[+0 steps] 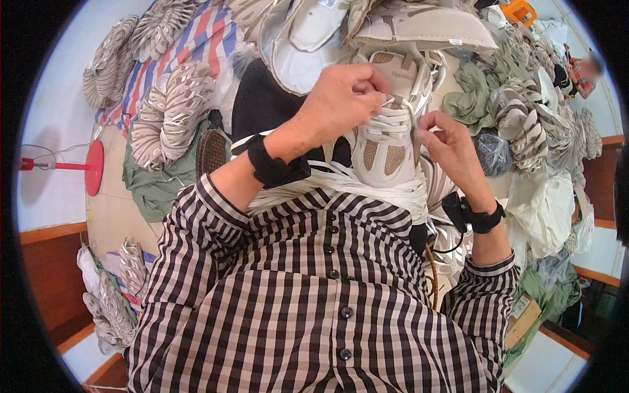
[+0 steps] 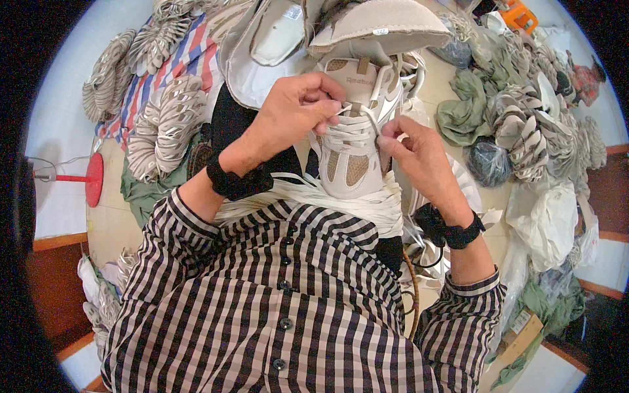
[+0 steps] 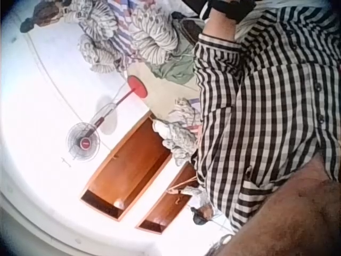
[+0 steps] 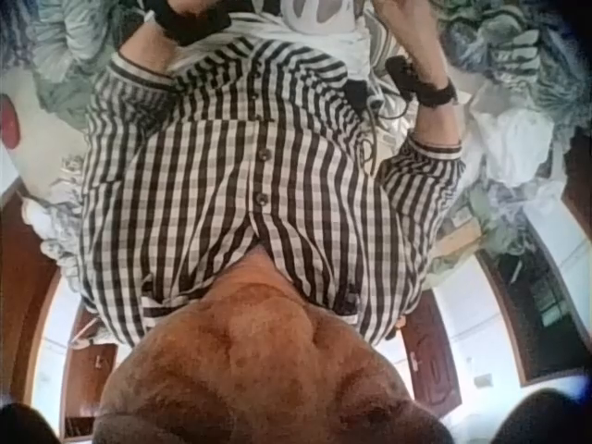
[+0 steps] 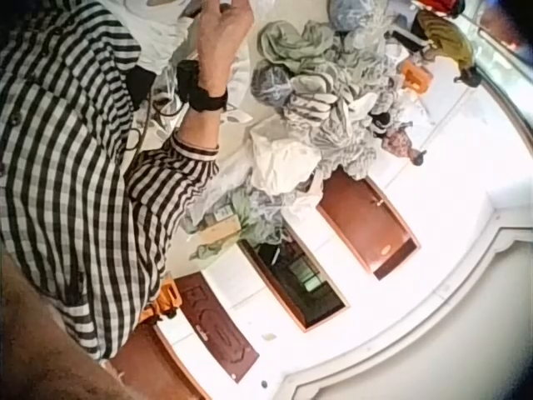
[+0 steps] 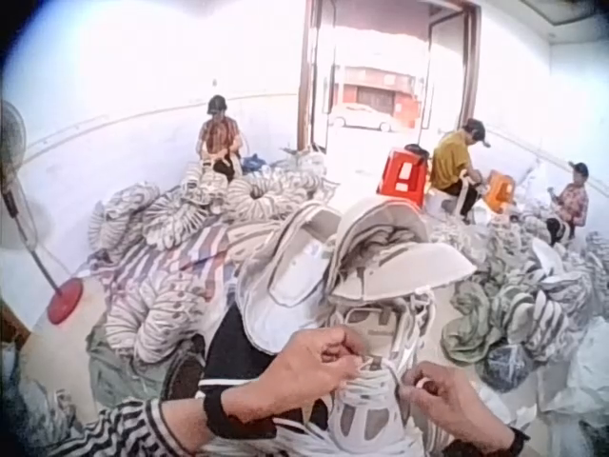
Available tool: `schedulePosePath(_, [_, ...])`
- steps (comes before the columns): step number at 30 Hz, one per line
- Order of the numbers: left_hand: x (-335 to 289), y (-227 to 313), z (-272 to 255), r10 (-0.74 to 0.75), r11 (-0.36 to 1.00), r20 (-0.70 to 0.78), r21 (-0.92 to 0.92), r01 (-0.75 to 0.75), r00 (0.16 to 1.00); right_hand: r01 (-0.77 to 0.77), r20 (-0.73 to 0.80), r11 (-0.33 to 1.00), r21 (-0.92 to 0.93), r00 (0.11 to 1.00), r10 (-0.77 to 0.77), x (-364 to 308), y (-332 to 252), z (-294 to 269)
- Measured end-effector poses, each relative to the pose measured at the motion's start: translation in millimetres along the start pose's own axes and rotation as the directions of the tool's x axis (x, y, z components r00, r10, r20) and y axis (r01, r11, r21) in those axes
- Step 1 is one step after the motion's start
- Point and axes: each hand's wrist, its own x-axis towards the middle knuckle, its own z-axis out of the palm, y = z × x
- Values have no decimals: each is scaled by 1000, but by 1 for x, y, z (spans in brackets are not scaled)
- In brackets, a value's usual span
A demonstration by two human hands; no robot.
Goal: The recorder is lacing white athletic shoes while sitting in an area filled with shoe components.
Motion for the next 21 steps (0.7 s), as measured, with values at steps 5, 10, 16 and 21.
schedulePosePath(5, [0,-1,-12,-46,999,110,-12,48,993,-107,124,994,-34,986,110,2,-7,-3])
schedulePosePath(10, [-2,-7,-13,-21,999,139,-33,26,990,-212,229,820,531,968,102,2,-21,-16])
schedulePosePath(16, [-2,-7,-10,-33,997,139,-63,42,990,-426,429,553,716,893,132,15,-17,-11])
schedulePosePath(21, [-3,-5,-10,-53,998,132,-11,55,990,-512,504,651,561,835,222,15,-24,-6])
